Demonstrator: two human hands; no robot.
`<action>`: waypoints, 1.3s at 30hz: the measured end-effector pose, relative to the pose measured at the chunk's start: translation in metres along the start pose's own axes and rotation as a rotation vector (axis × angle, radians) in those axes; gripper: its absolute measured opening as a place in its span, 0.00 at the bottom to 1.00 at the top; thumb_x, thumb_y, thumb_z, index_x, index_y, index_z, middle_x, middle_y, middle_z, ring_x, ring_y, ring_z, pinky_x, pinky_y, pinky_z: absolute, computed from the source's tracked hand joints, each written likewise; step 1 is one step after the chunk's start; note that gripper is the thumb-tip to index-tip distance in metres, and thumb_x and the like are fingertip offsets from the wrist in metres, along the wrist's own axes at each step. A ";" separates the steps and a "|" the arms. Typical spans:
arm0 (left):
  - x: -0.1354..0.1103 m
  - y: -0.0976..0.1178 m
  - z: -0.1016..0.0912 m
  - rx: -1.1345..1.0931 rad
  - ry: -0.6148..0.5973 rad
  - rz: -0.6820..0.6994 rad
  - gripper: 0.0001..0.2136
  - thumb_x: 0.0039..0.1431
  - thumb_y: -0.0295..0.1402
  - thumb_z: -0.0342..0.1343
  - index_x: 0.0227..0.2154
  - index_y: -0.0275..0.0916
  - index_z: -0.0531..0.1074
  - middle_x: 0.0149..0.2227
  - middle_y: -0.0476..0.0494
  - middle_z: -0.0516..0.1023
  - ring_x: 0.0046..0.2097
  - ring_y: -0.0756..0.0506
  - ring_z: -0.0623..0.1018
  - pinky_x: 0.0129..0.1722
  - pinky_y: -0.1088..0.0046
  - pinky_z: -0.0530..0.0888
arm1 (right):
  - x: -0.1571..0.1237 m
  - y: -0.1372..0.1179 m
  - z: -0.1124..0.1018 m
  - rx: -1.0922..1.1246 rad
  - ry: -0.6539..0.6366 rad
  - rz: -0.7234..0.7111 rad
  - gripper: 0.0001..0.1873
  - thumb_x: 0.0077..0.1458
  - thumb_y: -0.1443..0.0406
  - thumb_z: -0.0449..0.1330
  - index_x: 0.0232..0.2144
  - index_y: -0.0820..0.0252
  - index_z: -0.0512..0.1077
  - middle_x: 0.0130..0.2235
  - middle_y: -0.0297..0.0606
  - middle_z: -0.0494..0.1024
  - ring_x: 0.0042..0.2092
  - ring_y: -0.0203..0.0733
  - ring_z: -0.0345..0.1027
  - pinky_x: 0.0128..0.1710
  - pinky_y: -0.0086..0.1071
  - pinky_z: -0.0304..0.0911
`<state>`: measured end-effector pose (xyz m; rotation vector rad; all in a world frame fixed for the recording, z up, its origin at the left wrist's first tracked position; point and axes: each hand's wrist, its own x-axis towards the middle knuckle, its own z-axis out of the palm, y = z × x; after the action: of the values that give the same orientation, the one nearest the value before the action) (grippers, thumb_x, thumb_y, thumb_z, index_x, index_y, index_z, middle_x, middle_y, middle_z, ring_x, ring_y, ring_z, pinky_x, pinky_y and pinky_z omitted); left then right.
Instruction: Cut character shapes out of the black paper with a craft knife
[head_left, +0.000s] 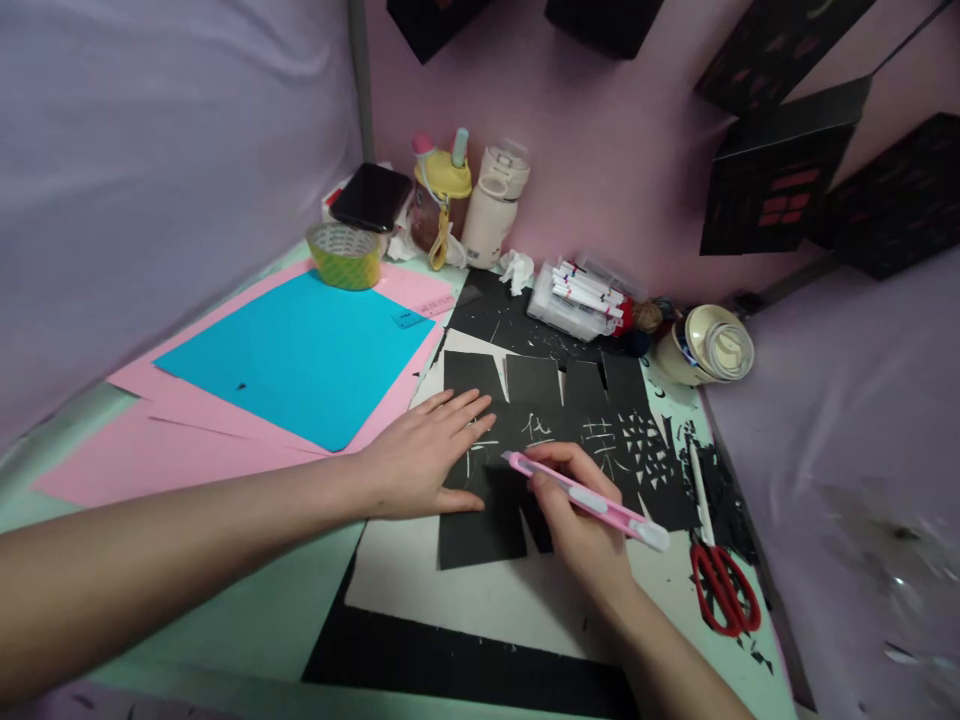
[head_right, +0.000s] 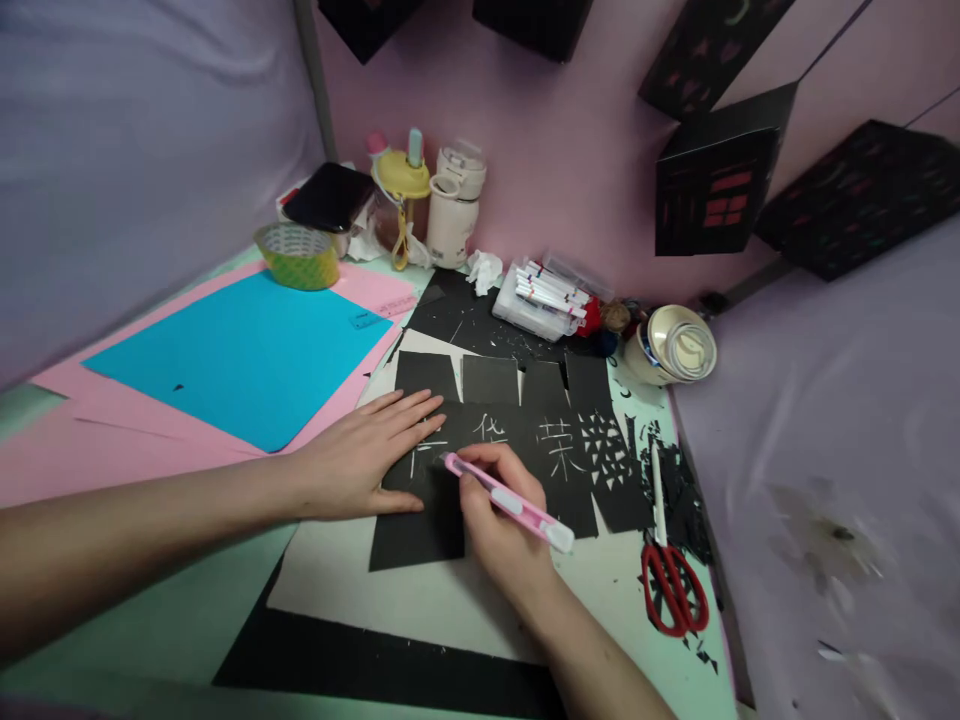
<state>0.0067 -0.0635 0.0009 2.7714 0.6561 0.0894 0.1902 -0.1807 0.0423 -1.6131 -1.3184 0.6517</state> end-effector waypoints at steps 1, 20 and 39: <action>0.000 -0.001 0.001 -0.005 0.009 -0.001 0.45 0.55 0.61 0.53 0.67 0.34 0.52 0.71 0.36 0.44 0.71 0.36 0.46 0.69 0.55 0.46 | 0.004 0.003 0.004 -0.003 -0.037 -0.011 0.08 0.56 0.67 0.57 0.37 0.58 0.75 0.30 0.34 0.79 0.30 0.36 0.73 0.30 0.28 0.68; -0.002 -0.006 0.006 -0.146 0.158 0.015 0.36 0.58 0.49 0.59 0.63 0.33 0.58 0.68 0.35 0.56 0.70 0.38 0.53 0.68 0.57 0.52 | 0.013 0.033 0.020 -0.188 0.005 -0.191 0.06 0.55 0.70 0.57 0.33 0.58 0.74 0.29 0.33 0.79 0.29 0.36 0.73 0.29 0.27 0.69; -0.001 -0.014 0.005 -0.204 0.415 0.294 0.08 0.65 0.33 0.54 0.36 0.39 0.78 0.46 0.42 0.79 0.50 0.42 0.76 0.50 0.63 0.72 | -0.002 0.025 0.031 -0.218 0.025 -0.234 0.06 0.56 0.71 0.57 0.32 0.56 0.64 0.30 0.34 0.74 0.29 0.36 0.71 0.29 0.28 0.66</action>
<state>0.0008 -0.0534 -0.0081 2.6429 0.2997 0.7635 0.1750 -0.1725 0.0060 -1.5984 -1.5737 0.3548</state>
